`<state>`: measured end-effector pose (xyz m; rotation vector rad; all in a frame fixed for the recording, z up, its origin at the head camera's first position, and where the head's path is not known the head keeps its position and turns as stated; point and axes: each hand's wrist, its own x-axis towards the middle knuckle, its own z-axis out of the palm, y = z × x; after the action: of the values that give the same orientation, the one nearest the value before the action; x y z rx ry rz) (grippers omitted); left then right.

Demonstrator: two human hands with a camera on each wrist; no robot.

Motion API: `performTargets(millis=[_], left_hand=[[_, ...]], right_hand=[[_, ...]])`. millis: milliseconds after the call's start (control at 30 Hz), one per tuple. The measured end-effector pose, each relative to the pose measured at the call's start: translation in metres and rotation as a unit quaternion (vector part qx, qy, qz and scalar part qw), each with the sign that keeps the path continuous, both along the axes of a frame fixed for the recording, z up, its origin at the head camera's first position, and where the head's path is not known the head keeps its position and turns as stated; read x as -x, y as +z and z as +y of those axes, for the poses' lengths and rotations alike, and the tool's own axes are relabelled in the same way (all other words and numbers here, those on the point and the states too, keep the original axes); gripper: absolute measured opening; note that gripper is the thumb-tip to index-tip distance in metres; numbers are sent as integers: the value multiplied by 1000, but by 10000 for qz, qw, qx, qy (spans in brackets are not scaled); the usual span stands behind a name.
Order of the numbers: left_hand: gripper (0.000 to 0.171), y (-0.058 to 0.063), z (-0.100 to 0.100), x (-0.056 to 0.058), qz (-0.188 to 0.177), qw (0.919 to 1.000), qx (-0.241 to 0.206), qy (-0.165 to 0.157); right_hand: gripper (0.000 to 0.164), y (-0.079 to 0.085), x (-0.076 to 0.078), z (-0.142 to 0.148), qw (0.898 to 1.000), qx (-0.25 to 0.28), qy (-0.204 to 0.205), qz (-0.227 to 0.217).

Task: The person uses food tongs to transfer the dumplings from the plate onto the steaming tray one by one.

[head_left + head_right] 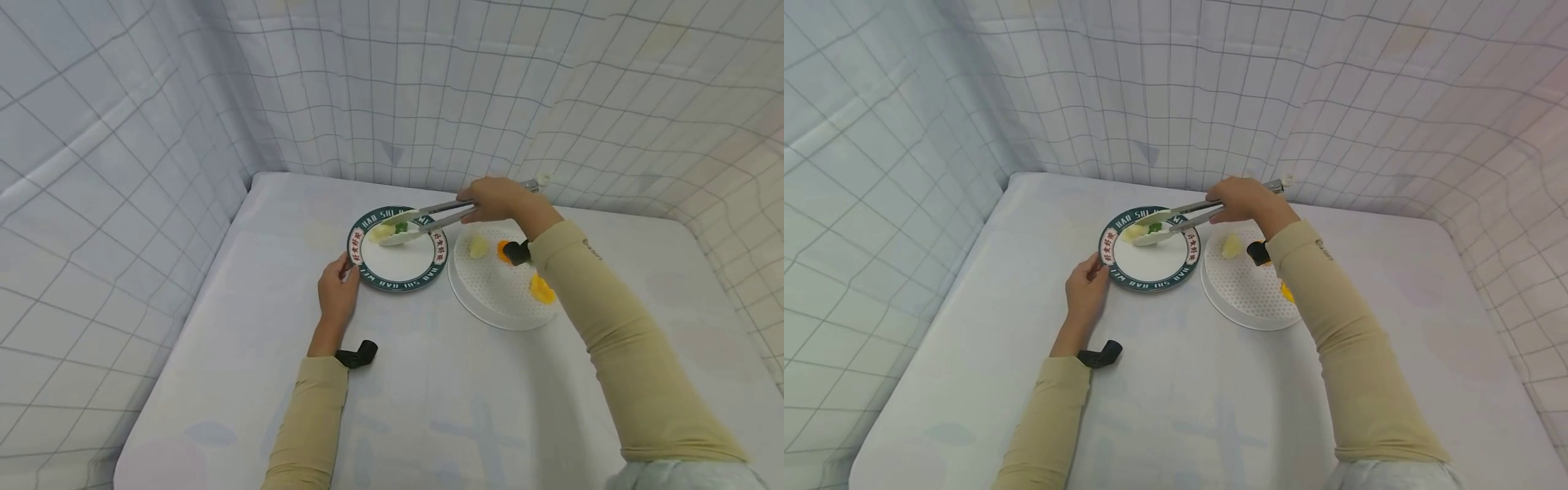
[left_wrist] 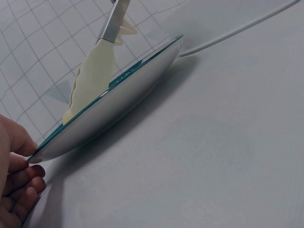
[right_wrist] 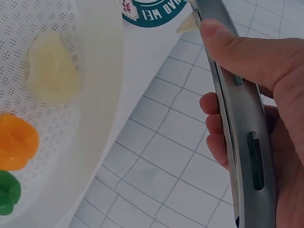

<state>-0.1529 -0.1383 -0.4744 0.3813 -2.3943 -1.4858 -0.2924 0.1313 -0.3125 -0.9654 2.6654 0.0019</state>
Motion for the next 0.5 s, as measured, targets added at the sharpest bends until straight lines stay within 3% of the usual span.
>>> performTargets(millis=[200,500], left_hand=[[43,-1,2,0,-18,10000,-3,-23],[43,0,1,0,15,10000,40,46]], right_hand=[[56,-15,1,3,9983,372,-241,-369],[54,-30,-2,7,9955,727,-378,-485]])
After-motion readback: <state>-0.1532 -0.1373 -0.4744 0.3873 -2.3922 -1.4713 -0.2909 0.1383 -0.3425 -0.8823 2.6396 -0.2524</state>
